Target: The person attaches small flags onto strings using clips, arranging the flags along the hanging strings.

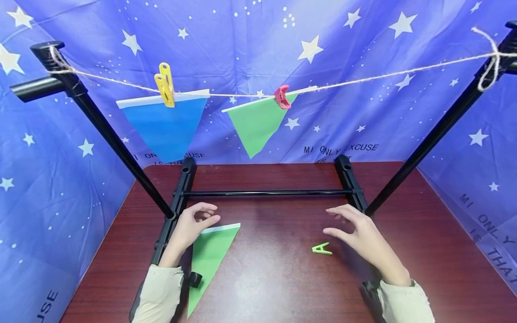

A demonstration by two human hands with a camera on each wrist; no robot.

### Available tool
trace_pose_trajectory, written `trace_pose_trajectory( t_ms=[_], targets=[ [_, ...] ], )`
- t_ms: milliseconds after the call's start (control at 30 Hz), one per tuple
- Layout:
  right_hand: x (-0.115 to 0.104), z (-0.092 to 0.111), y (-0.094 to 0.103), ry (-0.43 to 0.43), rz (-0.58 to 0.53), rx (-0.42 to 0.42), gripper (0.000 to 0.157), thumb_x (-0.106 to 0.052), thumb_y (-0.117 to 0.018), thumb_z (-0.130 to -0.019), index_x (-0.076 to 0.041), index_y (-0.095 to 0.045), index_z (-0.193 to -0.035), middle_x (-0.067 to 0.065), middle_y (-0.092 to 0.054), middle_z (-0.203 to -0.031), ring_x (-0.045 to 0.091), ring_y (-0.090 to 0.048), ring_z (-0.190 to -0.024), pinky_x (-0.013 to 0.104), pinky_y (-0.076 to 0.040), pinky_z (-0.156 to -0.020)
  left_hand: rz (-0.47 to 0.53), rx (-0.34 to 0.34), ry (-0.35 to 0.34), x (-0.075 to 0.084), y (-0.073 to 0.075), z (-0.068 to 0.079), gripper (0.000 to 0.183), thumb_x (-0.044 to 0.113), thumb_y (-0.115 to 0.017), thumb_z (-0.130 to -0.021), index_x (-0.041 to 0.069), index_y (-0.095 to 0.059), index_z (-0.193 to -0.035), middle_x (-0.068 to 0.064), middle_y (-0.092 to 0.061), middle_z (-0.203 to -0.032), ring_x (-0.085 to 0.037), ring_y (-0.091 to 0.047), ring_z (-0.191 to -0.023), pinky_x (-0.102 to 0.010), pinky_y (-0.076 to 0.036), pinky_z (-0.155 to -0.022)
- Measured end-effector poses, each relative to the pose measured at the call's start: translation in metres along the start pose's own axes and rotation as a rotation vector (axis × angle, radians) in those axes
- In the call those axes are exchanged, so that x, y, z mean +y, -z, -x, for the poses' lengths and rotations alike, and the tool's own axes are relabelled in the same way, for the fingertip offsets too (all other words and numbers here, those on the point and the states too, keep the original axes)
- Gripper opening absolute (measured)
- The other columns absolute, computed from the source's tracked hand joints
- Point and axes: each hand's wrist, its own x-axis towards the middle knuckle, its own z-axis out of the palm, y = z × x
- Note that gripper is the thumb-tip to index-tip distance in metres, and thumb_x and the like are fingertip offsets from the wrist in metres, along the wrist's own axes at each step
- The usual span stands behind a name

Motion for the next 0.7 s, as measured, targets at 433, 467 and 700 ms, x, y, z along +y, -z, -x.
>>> trace_pose_trajectory(
  t_ms=[433,467,700],
  targets=[
    [0.005,0.009,-0.011,-0.062,0.013,-0.157,0.053,-0.045,-0.075,-0.071,-0.022,-0.058,-0.116,-0.009,-0.057,-0.111,0.014,-0.057,-0.097,0.036,-0.047,-0.080,-0.191,-0.034,0.090,-0.009,-0.005,0.007,0.039,0.034,-0.075,-0.076,0.014,-0.067,-0.108,-0.004,-0.061,-0.108,-0.022,-0.058,-0.098,-0.040,-0.046,-0.081],
    [0.005,0.010,-0.012,-0.066,0.015,-0.165,0.053,-0.046,-0.075,-0.071,-0.022,-0.058,-0.115,-0.008,-0.057,-0.111,0.013,-0.057,-0.098,0.035,-0.047,-0.081,-0.201,-0.035,0.097,-0.010,-0.005,0.007,0.039,0.034,-0.075,-0.076,0.014,-0.068,-0.108,-0.005,-0.061,-0.108,-0.022,-0.057,-0.098,-0.040,-0.046,-0.081],
    [0.009,0.016,-0.016,-0.036,0.021,-0.192,0.054,-0.040,-0.079,-0.068,-0.013,-0.062,-0.112,-0.005,-0.060,-0.104,0.013,-0.058,-0.091,0.035,-0.048,-0.076,-0.223,-0.053,0.164,-0.014,-0.009,0.010,0.035,0.031,-0.076,-0.075,0.016,-0.068,-0.106,-0.006,-0.061,-0.105,-0.021,-0.056,-0.097,-0.038,-0.046,-0.077]
  ],
)
